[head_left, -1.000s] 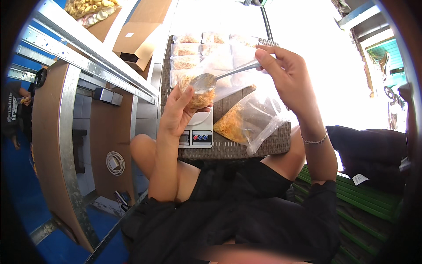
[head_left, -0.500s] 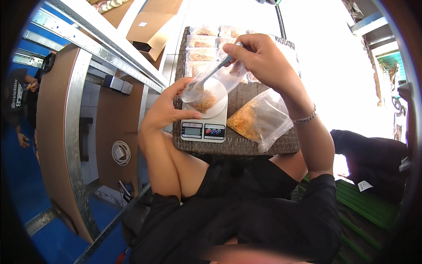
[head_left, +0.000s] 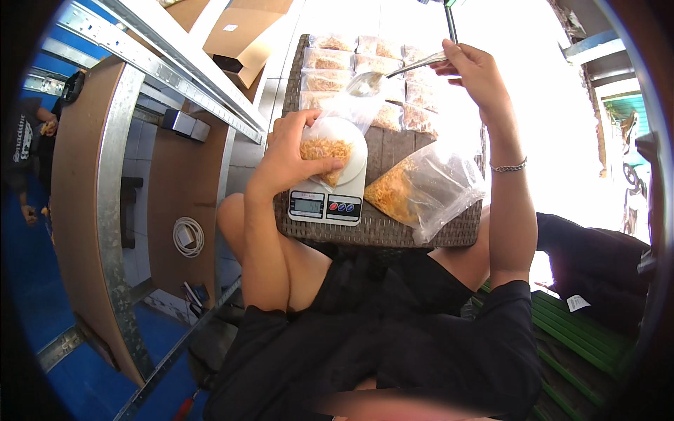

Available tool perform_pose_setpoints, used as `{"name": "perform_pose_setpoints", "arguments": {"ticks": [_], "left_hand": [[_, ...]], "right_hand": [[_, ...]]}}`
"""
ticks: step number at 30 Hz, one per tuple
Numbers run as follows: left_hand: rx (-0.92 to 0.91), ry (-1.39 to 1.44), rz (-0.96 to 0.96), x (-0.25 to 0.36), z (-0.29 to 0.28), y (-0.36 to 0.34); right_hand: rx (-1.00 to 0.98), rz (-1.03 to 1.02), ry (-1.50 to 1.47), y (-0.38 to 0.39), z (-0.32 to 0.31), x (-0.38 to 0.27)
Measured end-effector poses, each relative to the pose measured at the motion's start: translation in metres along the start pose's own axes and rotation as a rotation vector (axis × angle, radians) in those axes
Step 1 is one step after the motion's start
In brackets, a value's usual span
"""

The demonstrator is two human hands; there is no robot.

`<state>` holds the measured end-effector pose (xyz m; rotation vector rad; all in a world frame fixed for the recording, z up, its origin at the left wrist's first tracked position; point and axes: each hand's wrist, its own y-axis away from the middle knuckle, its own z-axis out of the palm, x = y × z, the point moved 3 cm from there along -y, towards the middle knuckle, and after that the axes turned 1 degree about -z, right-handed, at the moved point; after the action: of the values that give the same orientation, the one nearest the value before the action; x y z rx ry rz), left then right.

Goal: The person scoops a yellow snack from a large bag into small plastic bags using a spoon and a digital scale. They adjust the amount to reach a target weight, then place the filled bags on a table.

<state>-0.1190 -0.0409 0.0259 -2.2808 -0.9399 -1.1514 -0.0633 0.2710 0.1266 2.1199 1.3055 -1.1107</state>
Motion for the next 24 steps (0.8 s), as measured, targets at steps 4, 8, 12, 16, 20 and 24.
{"name": "perform_pose_setpoints", "arguments": {"ticks": [4,8,12,16,20,24], "left_hand": [[0.078,0.104,-0.062,-0.003,-0.012,-0.002],[0.353,0.285,-0.096,-0.008,-0.035,-0.001],[0.667,0.610,-0.025,-0.010,-0.052,0.005],[0.735,0.741,0.087,-0.005,-0.058,0.008],[0.712,0.779,0.115,-0.002,-0.057,0.007],[0.694,0.770,0.117,-0.002,-0.056,0.007]], "right_hand": [[0.079,0.154,-0.117,0.001,-0.029,0.031],[0.212,0.171,-0.279,0.014,-0.066,0.054],[0.378,0.278,-0.453,0.037,-0.105,0.075],[0.333,0.204,-0.451,0.055,-0.133,0.087],[0.307,0.195,-0.486,0.064,-0.145,0.097],[0.273,0.197,-0.505,0.063,-0.142,0.097]]}}
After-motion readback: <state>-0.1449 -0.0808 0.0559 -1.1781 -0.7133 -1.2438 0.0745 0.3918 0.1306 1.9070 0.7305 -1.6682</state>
